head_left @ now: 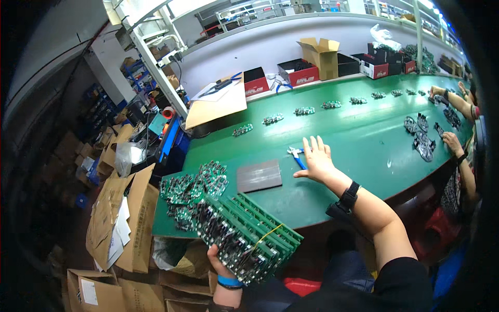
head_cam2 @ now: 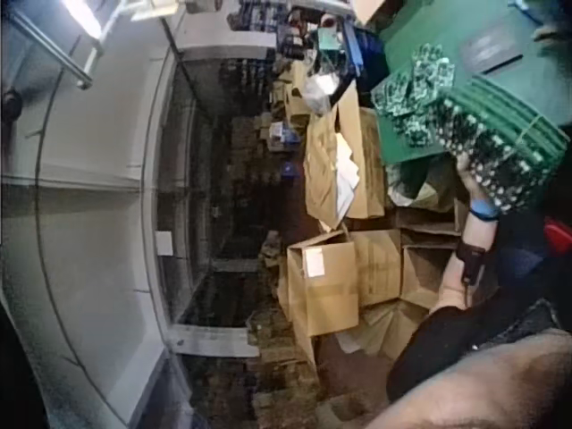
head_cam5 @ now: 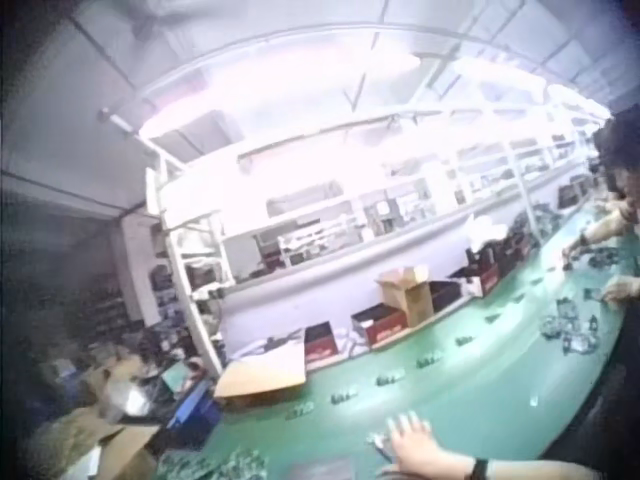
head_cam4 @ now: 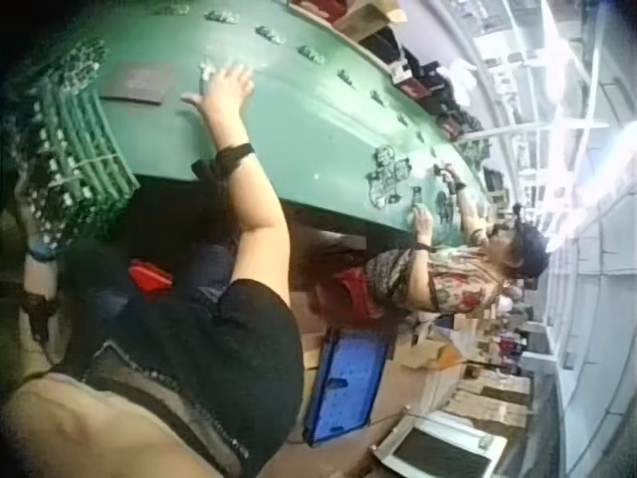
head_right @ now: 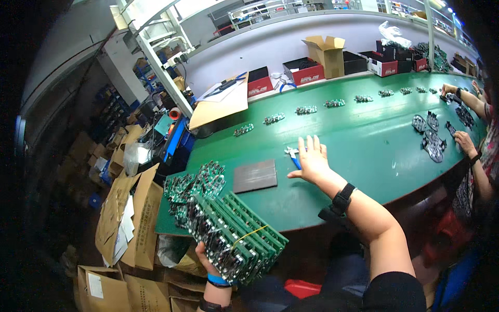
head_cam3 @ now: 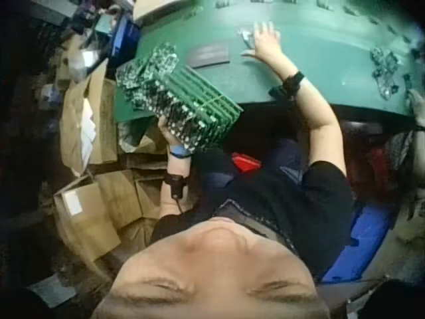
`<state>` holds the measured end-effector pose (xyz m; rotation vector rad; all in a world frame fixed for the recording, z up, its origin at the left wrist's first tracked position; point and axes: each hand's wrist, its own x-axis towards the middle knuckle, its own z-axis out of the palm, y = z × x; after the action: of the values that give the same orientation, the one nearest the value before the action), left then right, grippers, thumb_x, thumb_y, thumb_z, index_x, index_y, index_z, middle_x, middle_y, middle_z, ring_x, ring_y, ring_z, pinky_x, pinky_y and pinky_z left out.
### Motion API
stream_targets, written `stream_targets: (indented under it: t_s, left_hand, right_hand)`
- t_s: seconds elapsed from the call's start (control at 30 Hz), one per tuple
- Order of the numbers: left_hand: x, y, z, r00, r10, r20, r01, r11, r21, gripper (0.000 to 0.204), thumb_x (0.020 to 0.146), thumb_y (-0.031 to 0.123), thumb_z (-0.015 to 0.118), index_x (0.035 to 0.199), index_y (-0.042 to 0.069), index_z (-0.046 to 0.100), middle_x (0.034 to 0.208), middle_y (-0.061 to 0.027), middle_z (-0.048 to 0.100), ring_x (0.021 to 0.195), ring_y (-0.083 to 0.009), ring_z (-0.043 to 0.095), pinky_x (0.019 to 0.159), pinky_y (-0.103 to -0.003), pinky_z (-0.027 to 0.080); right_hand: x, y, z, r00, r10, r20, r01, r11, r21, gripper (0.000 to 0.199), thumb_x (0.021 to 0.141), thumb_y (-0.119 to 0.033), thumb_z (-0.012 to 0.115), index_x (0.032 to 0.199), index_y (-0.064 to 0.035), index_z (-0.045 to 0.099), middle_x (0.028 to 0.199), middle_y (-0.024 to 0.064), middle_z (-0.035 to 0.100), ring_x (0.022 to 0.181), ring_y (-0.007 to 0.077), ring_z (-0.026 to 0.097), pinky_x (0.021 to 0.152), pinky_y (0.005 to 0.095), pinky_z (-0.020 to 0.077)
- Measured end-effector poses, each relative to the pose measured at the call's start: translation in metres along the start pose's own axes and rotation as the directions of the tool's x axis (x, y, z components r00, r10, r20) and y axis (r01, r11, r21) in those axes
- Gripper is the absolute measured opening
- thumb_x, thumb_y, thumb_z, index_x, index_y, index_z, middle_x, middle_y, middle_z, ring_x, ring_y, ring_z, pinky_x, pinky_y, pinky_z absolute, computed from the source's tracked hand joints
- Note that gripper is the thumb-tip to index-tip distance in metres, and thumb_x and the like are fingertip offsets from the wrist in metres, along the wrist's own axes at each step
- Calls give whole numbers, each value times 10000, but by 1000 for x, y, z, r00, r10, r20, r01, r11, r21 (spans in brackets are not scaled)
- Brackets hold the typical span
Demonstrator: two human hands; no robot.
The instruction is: Separating individual circuit boards from a multi-unit panel using pliers at an assembly line.
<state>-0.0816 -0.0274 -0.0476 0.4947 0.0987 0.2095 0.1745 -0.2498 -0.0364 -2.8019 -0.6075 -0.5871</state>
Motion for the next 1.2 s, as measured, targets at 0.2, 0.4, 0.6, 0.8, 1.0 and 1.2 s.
stream_targets:
  t_s: [0.2, 0.4, 0.6, 0.8, 1.0, 1.2]
  left_hand:
    - [103, -30, 69, 944, -306, 125, 306, 952, 16, 578, 774, 291, 568, 1264, 22, 418, 1156, -182, 554, 1033, -338, 564, 877, -518, 474]
    - [194, -87, 105, 844, -518, 138, 500, 853, 146, 522, 792, 206, 565, 1255, 7, 431, 1176, -182, 554, 1042, -325, 565, 909, -498, 453]
    - [234, -127, 120, 784, -615, 78, 590, 779, 213, 546, 791, 175, 558, 1279, -13, 399, 1219, -180, 525, 1101, -304, 531, 965, -454, 414]
    - [245, -143, 122, 789, -611, -66, 569, 684, 457, 475, 818, 244, 590, 1225, 38, 454, 1177, -125, 553, 1064, -259, 549, 947, -436, 417]
    - [256, -132, 127, 813, -510, -280, 443, 232, 866, 761, 712, 567, 618, 1303, 153, 378, 1230, -77, 461, 1080, -228, 470, 840, -436, 400]
    - [258, -138, 132, 798, -550, -247, 478, 327, 815, 843, 662, 588, 674, 1301, 185, 300, 1165, -68, 503, 973, -242, 532, 759, -421, 418]
  right_hand:
    - [8, 59, 33, 977, 35, 208, -104, 939, 328, 541, 673, -278, 651, 1102, 19, 508, 984, 206, 511, 964, 326, 486, 832, 404, 425]
    - [10, 125, -10, 894, 349, 280, -145, -367, 919, 466, 821, -252, 522, 1207, -5, 441, 969, 95, 577, 826, 187, 556, 756, 292, 446]
    - [7, 136, -2, 902, 367, 227, 84, -666, 741, 629, 800, -337, 465, 1312, 13, 359, 1115, 184, 544, 967, 279, 560, 847, 362, 450]
    - [5, 150, -16, 921, 377, 97, 170, -615, 770, 668, 765, -367, 436, 1306, 20, 376, 1139, 146, 511, 1030, 258, 496, 914, 411, 405]
    - [9, 147, -27, 928, 373, -16, 239, -560, 794, 655, 768, -362, 482, 1307, -2, 385, 1127, 110, 503, 1029, 236, 490, 909, 386, 404]
    - [-19, 127, -64, 917, 395, 54, 110, -381, 918, 561, 759, -238, 554, 1259, -12, 440, 1117, 94, 521, 1006, 207, 504, 863, 341, 406]
